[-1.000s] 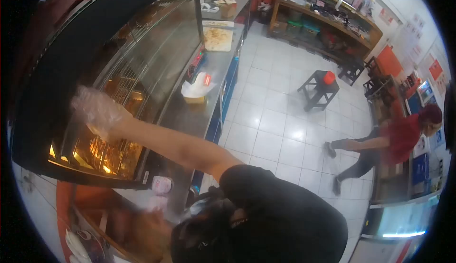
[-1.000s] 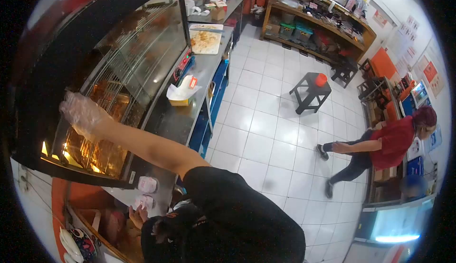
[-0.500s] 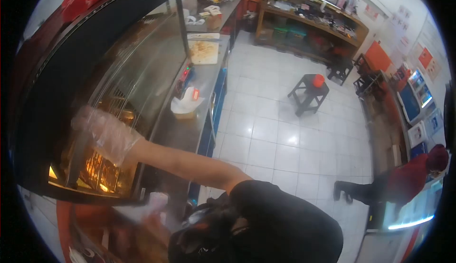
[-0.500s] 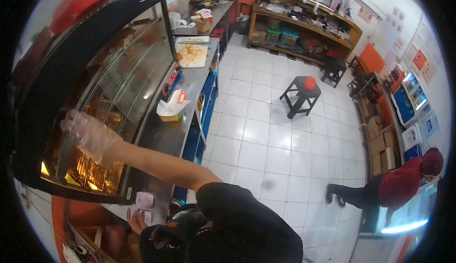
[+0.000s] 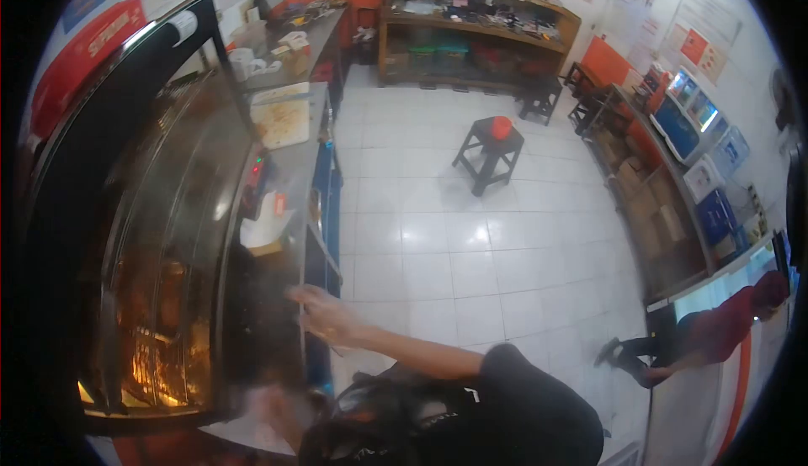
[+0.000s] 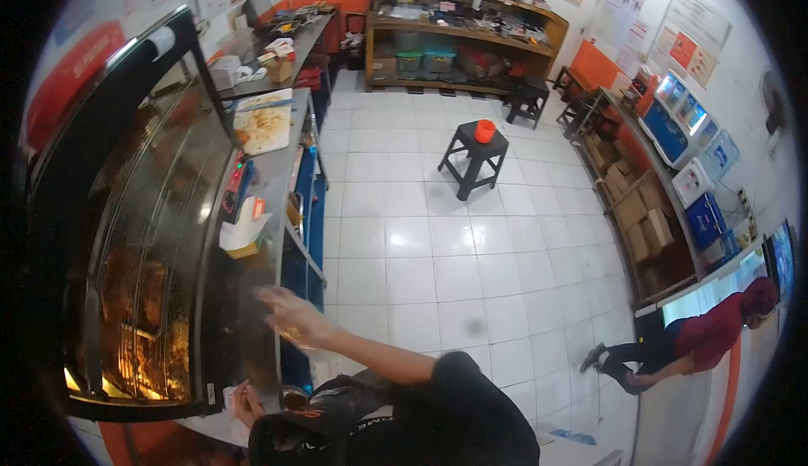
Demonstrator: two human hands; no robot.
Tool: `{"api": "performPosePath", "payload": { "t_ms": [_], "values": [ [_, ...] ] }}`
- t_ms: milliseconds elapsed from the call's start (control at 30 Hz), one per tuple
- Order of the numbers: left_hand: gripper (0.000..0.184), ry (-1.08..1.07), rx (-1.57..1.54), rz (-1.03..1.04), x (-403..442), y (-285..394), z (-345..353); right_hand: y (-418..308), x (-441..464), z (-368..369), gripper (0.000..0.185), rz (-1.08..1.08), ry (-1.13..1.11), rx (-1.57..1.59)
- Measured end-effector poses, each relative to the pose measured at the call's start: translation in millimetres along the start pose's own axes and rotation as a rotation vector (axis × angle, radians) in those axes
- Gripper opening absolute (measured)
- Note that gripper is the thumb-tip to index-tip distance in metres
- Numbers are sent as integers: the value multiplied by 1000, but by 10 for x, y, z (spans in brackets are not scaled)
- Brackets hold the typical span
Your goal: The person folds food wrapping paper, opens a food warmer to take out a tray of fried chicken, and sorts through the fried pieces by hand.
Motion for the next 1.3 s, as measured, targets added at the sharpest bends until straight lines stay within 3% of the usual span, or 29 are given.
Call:
{"api": "performPosePath", "payload": {
  "t_ms": [33,100,133,200,300,367,400,467,567,633,700,833,900,933,1033,1100,1233,1300],
  "values": [
    [20,-187,-35,-54,56,84,147,598,-265,-22,52,146,40,-7],
    [17,-184,30,-45,131,92,504,1649,-1066,-231,55,632,130,-142],
    [17,-180,328,453,197,190,730,2036,-1540,-441,56,792,185,-190],
    [23,-225,237,47,202,-201,1106,3019,-2593,-714,51,1079,379,-221],
    [40,-460,425,-6,179,-231,1859,3396,-4085,-1147,43,1458,819,-330],
    [47,-607,287,83,76,-797,2375,3902,-5013,-1300,40,1673,784,-321],
    [42,-837,403,-138,141,-1336,2561,3687,-5154,-1387,40,1706,823,-286],
    [39,-1072,453,-204,-65,-1448,3090,3007,-5441,-1730,35,1872,991,-195],
    [36,-1358,431,-194,-509,-1285,3980,2908,-5754,-1702,36,1814,1063,-211],
    [34,-1545,395,-156,-814,-1071,4632,3592,-6130,-1356,42,1707,1205,-229],
    [32,-1717,368,-110,-1022,-917,5245,2967,-5936,-1467,47,1847,1298,49],
    [28,-1955,388,-71,-1479,-604,6200,2939,-6059,-1205,40,1951,1415,121],
    [26,-2009,416,-76,-1588,-547,6605,2676,-6027,-1269,39,2014,1037,40],
    [25,-2037,437,-76,-1606,-531,6800,2639,-6085,-1306,39,2032,1055,49],
    [22,-2094,514,-72,-1599,-503,7342,2895,-6145,-1015,41,1991,1309,221],
    [21,-2106,568,-75,-1565,-431,7718,3555,-6419,-725,43,2105,1501,405],
    [19,-2121,572,-66,-1514,-258,8608,3181,-6300,-1129,49,2115,1710,411],
    [19,-2126,443,-53,-1722,-88,9166,3450,-6373,-1012,48,2036,1998,95]
  ]
}}
Point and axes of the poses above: each hand's wrist, its own x-axis towards the middle knuckle, its own z-axis out of the palm, y = z × x, the point moved 2 cm from there along x, towards the middle knuckle, and after that the axes turned 11 degrees about z, right-handed, at the moved point
